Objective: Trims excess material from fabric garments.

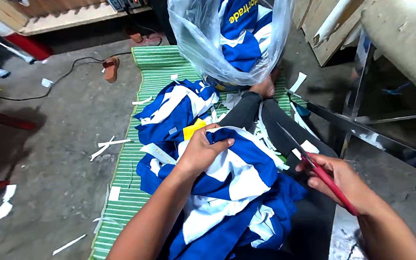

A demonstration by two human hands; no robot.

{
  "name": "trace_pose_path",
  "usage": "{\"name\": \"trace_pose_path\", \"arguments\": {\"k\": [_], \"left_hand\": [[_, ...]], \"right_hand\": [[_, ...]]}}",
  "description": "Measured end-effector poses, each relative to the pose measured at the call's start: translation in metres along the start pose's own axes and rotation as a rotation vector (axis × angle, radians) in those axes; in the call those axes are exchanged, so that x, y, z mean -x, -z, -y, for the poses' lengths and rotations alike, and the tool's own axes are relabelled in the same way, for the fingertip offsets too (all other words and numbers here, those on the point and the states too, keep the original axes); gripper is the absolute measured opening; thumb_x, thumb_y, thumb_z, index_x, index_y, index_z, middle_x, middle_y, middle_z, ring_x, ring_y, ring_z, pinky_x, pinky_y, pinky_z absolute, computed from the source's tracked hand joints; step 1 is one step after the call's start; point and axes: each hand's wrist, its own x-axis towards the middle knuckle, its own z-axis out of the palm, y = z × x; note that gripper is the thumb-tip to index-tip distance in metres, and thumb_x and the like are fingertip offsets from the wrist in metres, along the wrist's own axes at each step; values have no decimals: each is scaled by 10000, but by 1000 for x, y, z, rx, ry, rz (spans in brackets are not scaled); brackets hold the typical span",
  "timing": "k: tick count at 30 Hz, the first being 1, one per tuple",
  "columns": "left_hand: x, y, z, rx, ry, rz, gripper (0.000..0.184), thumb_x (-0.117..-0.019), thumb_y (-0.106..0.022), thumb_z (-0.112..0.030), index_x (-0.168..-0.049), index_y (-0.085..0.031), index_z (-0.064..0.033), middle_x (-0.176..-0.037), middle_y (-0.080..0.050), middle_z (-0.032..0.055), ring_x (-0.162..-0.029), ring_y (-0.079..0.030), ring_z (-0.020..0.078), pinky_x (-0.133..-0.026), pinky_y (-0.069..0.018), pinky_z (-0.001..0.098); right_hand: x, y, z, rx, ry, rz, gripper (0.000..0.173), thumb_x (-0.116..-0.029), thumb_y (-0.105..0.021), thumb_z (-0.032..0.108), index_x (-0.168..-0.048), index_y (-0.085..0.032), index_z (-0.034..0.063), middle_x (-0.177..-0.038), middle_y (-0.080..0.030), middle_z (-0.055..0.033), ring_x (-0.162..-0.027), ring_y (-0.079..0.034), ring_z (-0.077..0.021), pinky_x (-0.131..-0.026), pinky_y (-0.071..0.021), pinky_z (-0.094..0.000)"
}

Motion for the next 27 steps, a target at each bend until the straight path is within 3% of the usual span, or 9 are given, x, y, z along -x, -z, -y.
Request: {"name": "trace_pose_path", "arguments": {"k": [2, 6, 12, 20, 27], "left_hand": [[2, 0, -1, 14, -11, -30, 155, -916, -676, 40, -1018, -666, -77, -836, -687, 15, -673, -626, 42, -586, -529, 199], [3, -2, 1, 81, -38, -65, 170, -914, -665, 56, -1006, -666, -86, -840, -685, 5, -680, -627, 32, -591, -534, 189], [1, -4, -1, 165, 18, -130, 155, -933, -657, 40, -1022, -683, -85, -882, -713, -9, -733, -658, 26, -656, -564, 200], [-3, -5, -2, 252, 47, -162, 134, -938, -654, 33, -994, -700, -79, -875, -725, -18, -747, -669, 23, -681, -571, 197], [-2, -4, -4, 247, 61, -151, 118, -947, -651, 18, -998, -692, -80, -870, -722, -20, -739, -668, 23, -679, -571, 203]], "right_hand": [[17, 7, -10, -18, -48, 81, 773, -794, -590, 839, -1031, -680, 110, -795, -600, 140, -655, -495, 113, -569, -410, -101], [36, 8, -21, -89, -135, 191, 726, -769, -605, 852, -990, -685, 165, -737, -576, 155, -613, -487, 102, -539, -397, -106], [21, 3, -19, -105, -71, 260, 704, -798, -593, 835, -980, -689, 163, -729, -563, 156, -618, -482, 104, -545, -387, -99], [1, 8, -9, -60, 7, 279, 719, -806, -579, 840, -956, -698, 147, -745, -607, 151, -645, -517, 110, -561, -410, -102], [-2, 10, -6, -101, -8, 240, 594, -799, -656, 785, -854, -691, 194, -681, -578, 184, -588, -495, 109, -518, -387, -101]]}}
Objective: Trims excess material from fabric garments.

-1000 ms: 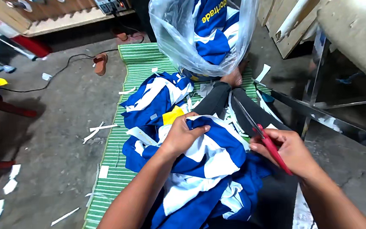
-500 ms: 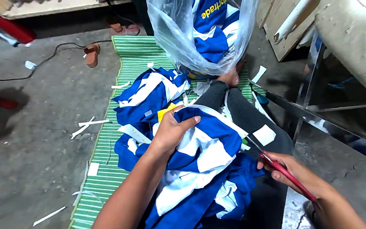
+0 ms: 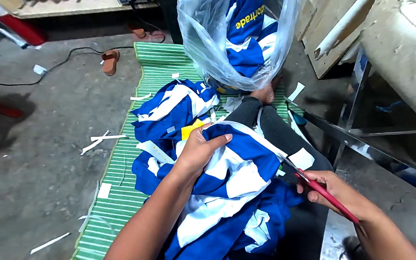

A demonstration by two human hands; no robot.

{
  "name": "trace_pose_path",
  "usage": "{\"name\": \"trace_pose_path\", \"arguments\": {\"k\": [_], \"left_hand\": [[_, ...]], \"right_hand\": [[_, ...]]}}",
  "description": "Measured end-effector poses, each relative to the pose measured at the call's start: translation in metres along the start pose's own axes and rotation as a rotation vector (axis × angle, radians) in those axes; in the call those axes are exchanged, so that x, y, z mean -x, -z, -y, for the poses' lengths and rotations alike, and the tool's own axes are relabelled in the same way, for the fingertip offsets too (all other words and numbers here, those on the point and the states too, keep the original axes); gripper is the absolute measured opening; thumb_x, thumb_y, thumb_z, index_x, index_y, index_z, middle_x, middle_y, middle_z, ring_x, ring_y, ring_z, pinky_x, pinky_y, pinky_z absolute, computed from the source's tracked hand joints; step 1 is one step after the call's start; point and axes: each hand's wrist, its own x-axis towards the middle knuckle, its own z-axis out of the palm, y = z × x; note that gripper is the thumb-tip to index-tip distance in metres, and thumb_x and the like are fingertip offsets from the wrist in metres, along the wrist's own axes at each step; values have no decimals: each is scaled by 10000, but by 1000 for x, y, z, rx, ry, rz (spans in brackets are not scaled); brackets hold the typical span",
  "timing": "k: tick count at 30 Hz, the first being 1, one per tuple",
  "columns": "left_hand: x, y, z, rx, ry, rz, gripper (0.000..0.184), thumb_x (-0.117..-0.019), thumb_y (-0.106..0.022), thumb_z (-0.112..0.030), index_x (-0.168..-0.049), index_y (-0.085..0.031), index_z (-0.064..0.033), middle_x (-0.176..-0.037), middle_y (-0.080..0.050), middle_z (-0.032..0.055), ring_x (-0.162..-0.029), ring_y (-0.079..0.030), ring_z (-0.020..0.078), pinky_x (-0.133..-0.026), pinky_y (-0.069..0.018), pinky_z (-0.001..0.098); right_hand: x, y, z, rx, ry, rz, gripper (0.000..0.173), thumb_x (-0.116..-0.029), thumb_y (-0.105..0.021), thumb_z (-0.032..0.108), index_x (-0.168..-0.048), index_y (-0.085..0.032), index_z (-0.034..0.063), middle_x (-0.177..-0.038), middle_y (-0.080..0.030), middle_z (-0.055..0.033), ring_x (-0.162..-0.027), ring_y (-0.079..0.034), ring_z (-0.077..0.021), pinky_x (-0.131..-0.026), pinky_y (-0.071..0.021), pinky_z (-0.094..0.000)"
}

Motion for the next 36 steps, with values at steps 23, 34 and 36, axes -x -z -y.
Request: {"name": "trace_pose_path", "arguments": {"k": [23, 34, 36], "left_hand": [[2, 11, -1, -134, -183, 99, 172, -874, -710, 51, -909, -654, -108, -768, -654, 5, -632, -599, 39, -544, -499, 179], [2, 18, -3, -154, -199, 179, 152, -861, -717, 62, -893, -660, -75, -758, -656, 23, -631, -606, 52, -557, -511, 190], [2, 19, -4, -162, -195, 182, 153, -856, -724, 63, -888, -664, -74, -750, -656, 24, -622, -605, 51, -545, -505, 185]], "right_hand": [[-19, 16, 13, 37, 61, 190, 633, -820, -582, 829, -759, -635, 202, -597, -510, 159, -506, -431, 95, -454, -324, -115], [-28, 14, 19, 67, 75, 205, 646, -834, -562, 828, -747, -636, 193, -588, -508, 153, -500, -438, 96, -446, -332, -117], [-31, 14, 20, 67, 65, 207, 632, -824, -581, 824, -736, -634, 200, -585, -509, 156, -497, -435, 96, -444, -329, -115]]}}
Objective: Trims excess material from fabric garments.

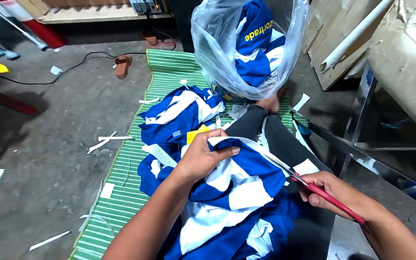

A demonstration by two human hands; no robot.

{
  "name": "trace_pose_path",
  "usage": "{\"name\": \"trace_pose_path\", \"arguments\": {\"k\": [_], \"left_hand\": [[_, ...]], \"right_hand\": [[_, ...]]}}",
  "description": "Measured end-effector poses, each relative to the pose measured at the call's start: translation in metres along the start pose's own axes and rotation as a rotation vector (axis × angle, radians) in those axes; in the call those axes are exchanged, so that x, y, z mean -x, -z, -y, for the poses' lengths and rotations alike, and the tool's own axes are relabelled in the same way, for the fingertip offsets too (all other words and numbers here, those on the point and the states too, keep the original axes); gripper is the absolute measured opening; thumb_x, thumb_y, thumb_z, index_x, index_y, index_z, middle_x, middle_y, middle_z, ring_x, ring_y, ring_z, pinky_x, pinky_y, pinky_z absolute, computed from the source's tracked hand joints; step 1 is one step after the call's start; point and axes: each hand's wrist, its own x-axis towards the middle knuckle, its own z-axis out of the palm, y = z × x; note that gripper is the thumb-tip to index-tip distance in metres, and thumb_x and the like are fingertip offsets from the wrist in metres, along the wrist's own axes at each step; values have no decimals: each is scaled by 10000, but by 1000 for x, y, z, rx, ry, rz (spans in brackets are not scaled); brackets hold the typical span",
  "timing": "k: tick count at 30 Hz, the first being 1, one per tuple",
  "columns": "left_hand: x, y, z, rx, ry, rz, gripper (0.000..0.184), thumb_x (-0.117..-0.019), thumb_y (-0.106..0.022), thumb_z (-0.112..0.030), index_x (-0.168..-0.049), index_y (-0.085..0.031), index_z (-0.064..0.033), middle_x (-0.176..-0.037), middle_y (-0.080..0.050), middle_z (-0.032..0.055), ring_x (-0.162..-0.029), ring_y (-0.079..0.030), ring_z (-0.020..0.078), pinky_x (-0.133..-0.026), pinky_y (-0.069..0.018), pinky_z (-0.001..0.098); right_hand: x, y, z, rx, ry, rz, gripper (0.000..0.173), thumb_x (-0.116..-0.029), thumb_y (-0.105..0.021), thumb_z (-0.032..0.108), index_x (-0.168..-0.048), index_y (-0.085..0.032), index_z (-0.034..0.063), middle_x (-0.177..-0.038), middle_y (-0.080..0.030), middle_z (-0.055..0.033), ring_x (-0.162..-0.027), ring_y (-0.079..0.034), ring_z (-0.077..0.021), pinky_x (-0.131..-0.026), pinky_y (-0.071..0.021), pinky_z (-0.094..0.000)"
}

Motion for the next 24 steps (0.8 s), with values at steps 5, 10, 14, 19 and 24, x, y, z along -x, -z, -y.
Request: {"name": "trace_pose_path", "arguments": {"k": [5, 10, 14, 19, 24], "left_hand": [[0, 5, -2, 9, 11, 17, 154, -847, -724, 62, -880, -670, -79, -744, -658, 15, -628, -608, 45, -556, -510, 186], [0, -2, -2, 16, 39, 12, 135, -839, -741, 56, -864, -677, -60, -739, -675, 24, -633, -625, 49, -573, -524, 196], [0, 0, -3, 7, 36, 8, 127, -843, -740, 47, -851, -674, -61, -732, -670, 24, -629, -620, 50, -568, -519, 193], [0, 2, -3, 25, 41, 36, 135, -837, -738, 52, -847, -673, -66, -738, -674, 13, -650, -627, 46, -605, -535, 201], [-2, 2, -5, 87, 89, 87, 141, -852, -714, 53, -823, -666, -76, -734, -668, -7, -670, -622, 33, -644, -537, 203]], "right_hand": [[-3, 2, 2, -2, -18, -18, 597, -806, -639, 798, -665, -606, 218, -537, -481, 162, -453, -414, 96, -406, -303, -116], [-9, 4, 6, 26, 61, 42, 641, -839, -557, 824, -759, -637, 193, -597, -510, 155, -510, -439, 100, -454, -332, -110], [-13, 3, 7, 41, 25, -3, 612, -838, -595, 800, -717, -628, 201, -565, -487, 157, -481, -414, 98, -433, -313, -120], [-15, 4, 6, 48, 29, -29, 613, -821, -609, 806, -689, -623, 208, -545, -480, 161, -462, -414, 99, -415, -309, -117], [-19, 8, 11, 95, 44, 3, 652, -819, -569, 835, -734, -647, 193, -588, -526, 161, -503, -440, 105, -452, -342, -114]]}}
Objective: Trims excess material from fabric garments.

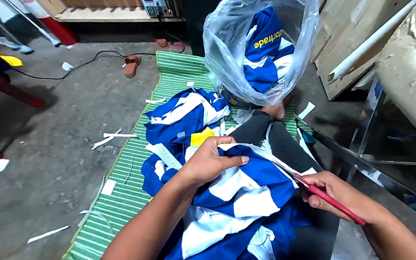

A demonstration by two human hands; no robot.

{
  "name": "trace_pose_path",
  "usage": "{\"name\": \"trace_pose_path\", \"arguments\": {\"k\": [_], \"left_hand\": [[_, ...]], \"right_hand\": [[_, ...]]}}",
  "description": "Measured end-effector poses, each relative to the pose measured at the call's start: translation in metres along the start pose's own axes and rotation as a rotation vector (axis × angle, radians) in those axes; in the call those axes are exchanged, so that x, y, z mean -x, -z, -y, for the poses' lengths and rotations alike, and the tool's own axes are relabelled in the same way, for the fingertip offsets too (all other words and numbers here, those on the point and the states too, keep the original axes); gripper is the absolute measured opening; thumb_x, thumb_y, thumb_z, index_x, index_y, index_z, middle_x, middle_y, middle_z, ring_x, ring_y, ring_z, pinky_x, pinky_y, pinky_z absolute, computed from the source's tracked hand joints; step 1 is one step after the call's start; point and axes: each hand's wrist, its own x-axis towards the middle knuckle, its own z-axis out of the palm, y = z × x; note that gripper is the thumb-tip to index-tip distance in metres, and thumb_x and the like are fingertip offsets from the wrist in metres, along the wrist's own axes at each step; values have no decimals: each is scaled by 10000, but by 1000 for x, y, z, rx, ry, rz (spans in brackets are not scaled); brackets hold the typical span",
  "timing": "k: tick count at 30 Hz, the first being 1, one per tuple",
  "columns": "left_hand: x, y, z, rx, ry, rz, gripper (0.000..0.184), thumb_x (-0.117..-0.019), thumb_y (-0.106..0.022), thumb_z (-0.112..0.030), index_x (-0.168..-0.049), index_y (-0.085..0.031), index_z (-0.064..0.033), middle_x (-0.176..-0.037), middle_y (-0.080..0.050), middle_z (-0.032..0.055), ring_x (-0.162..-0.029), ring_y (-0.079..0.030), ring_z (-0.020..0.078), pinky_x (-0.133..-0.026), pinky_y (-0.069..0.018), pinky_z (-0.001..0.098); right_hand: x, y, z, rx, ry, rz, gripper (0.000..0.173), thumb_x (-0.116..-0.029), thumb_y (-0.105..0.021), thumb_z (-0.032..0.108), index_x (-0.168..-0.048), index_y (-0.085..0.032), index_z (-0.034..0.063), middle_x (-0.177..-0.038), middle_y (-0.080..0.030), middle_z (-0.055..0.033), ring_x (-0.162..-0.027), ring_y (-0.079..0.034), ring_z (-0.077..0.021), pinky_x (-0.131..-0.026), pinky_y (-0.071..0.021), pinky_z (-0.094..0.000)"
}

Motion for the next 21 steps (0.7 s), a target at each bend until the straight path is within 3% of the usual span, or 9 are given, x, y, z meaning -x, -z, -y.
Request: {"name": "trace_pose_path", "arguments": {"k": [5, 11, 21], "left_hand": [[0, 2, -3, 57, 65, 9, 134, -858, -700, 61, -835, -674, -69, -736, -683, -2, -672, -640, 35, -652, -553, 206], [-2, 2, -5, 144, 134, 28, 139, -839, -700, 93, -846, -688, -46, -756, -702, 21, -688, -663, 56, -675, -575, 223], [-1, 3, -6, 193, 199, 60, 164, -845, -682, 108, -902, -719, -40, -801, -733, 18, -730, -691, 52, -717, -593, 223]], "right_hand": [[-4, 3, 1, 37, -24, -27, 618, -811, -622, 804, -655, -599, 207, -514, -449, 164, -442, -400, 101, -399, -299, -125], [-11, 10, 4, 78, 29, 8, 637, -825, -591, 815, -701, -620, 191, -557, -466, 164, -487, -410, 112, -433, -311, -116], [-21, 11, 8, 125, 33, 5, 633, -821, -611, 798, -651, -568, 190, -540, -432, 167, -481, -390, 115, -432, -291, -117]]}}
